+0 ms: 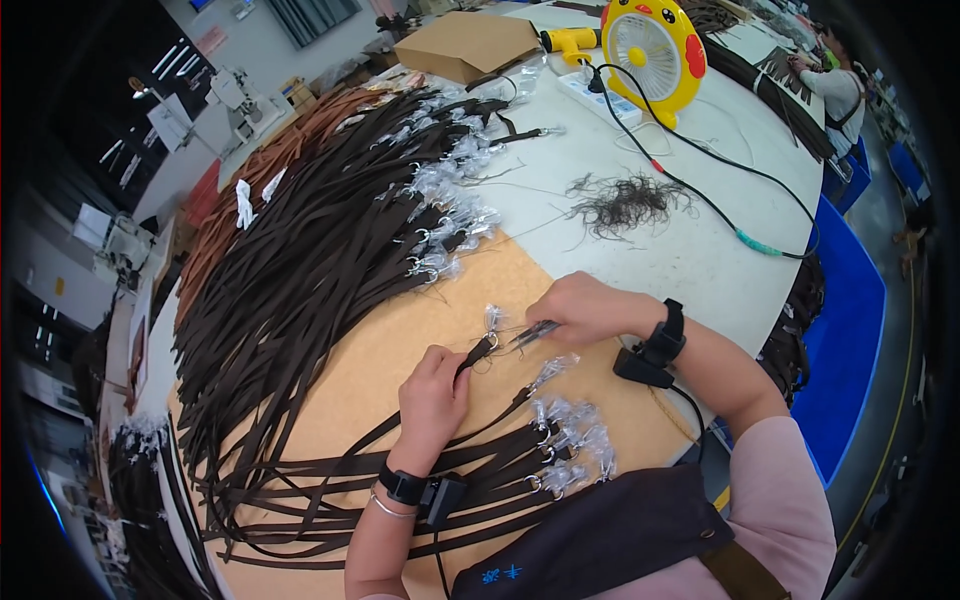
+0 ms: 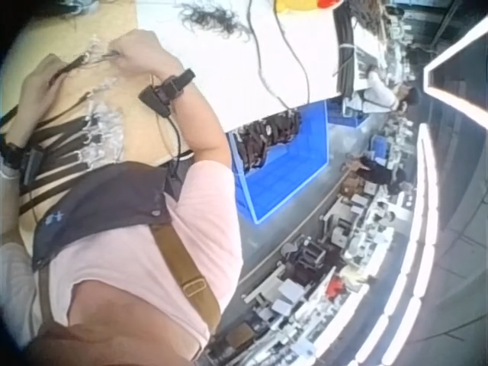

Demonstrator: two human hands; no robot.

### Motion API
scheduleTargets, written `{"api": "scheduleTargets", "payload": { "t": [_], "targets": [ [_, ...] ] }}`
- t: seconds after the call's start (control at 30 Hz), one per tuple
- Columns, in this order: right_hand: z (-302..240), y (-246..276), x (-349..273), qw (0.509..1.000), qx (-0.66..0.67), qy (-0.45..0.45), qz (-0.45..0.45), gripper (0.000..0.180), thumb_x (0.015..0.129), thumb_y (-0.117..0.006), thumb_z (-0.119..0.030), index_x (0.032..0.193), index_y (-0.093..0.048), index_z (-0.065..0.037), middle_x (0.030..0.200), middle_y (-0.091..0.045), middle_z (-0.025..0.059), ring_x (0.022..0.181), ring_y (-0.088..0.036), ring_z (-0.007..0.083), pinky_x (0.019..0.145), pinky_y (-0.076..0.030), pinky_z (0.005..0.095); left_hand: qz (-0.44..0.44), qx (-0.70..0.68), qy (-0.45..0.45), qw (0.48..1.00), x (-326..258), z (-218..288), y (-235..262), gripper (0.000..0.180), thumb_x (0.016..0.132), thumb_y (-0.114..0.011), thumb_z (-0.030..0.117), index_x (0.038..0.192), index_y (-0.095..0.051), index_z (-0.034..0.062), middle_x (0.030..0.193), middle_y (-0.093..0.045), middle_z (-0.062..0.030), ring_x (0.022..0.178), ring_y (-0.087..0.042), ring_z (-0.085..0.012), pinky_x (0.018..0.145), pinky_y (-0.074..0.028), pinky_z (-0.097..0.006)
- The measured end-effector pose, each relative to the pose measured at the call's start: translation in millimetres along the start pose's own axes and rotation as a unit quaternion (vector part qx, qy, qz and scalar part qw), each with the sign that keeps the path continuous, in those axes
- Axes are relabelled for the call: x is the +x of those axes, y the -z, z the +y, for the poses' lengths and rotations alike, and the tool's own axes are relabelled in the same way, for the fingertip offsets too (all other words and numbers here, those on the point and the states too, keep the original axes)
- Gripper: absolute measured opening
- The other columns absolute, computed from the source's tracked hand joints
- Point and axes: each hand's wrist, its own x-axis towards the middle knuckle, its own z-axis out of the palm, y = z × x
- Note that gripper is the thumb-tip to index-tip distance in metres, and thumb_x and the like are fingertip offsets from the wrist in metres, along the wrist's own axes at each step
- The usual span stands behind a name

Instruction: Assembling and inspecting leather straps by attaching metal clips and buckles.

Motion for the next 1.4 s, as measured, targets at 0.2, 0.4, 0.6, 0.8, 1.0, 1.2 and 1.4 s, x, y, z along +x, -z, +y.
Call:
{"api": "scheduleTargets", "payload": {
  "t": [0.2,0.4,0.6,0.8,1.0,1.2,1.4],
  "targets": [
    [41,33,-26,0.983,-0.122,-0.133,0.022,0.012,0.078,-0.065,-0.016,0.087,-0.069,-0.009,0.078,-0.069,0.0115,0.076,-0.067,0.0341,0.066,-0.052,0.0443,0.032,0.107,-0.072,0.991,9,1,4,0.010,0.082,-0.069,0.005,0.091,-0.066,0.0039,0.090,-0.062,-0.0086,0.080,-0.064,-0.0283,0.068,-0.053,-0.038],
    [22,14,-5,0.951,0.039,-0.140,0.273,0.024,0.088,-0.068,-0.024,0.107,-0.071,-0.010,0.071,-0.066,0.0155,0.064,-0.064,0.0342,0.060,-0.049,0.0414,0.062,0.086,-0.068,0.992,9,-5,7,0.010,0.083,-0.064,0.003,0.093,-0.064,0.0032,0.090,-0.061,-0.0088,0.080,-0.063,-0.0280,0.068,-0.052,-0.039],
    [-18,-7,29,0.989,0.039,-0.078,0.120,0.021,0.088,-0.066,-0.028,0.102,-0.072,-0.013,0.074,-0.068,0.0139,0.075,-0.067,0.0344,0.066,-0.051,0.0448,0.075,0.123,-0.127,0.981,9,2,13,0.018,0.077,-0.064,0.000,0.095,-0.065,0.0025,0.093,-0.062,-0.0082,0.080,-0.064,-0.0256,0.065,-0.053,-0.036],
    [1,-17,26,0.984,0.043,-0.093,0.147,0.015,0.087,-0.065,-0.023,0.090,-0.069,-0.008,0.072,-0.066,0.0163,0.073,-0.066,0.0371,0.063,-0.050,0.0468,0.089,0.115,-0.133,0.980,9,0,14,0.019,0.077,-0.064,-0.001,0.096,-0.065,0.0024,0.093,-0.062,-0.0079,0.078,-0.065,-0.0250,0.063,-0.054,-0.035],
    [59,-5,14,0.935,-0.166,-0.222,0.219,0.008,0.079,-0.062,-0.009,0.079,-0.064,-0.002,0.073,-0.067,0.0194,0.070,-0.067,0.0376,0.062,-0.053,0.0489,0.135,0.064,-0.099,0.984,10,0,12,0.014,0.082,-0.066,-0.001,0.095,-0.067,0.0027,0.093,-0.064,-0.0090,0.077,-0.066,-0.0275,0.063,-0.054,-0.035],
    [46,15,2,0.929,-0.198,-0.240,0.199,0.010,0.081,-0.061,-0.008,0.083,-0.068,-0.002,0.076,-0.068,0.0192,0.072,-0.068,0.0376,0.063,-0.054,0.0482,0.190,-0.042,-0.032,0.980,14,5,11,0.013,0.084,-0.064,-0.006,0.095,-0.067,-0.0004,0.092,-0.064,-0.0119,0.074,-0.066,-0.0277,0.064,-0.054,-0.034],
    [1,0,30,0.919,0.243,0.050,0.306,0.023,0.094,-0.063,-0.018,0.111,-0.070,-0.004,0.106,-0.071,0.0124,0.096,-0.067,0.0303,0.084,-0.053,0.0345,0.170,-0.097,-0.024,0.980,14,6,12,0.012,0.087,-0.060,-0.008,0.097,-0.066,-0.0038,0.092,-0.063,-0.0124,0.073,-0.065,-0.0222,0.064,-0.053,-0.030]
  ]
}}
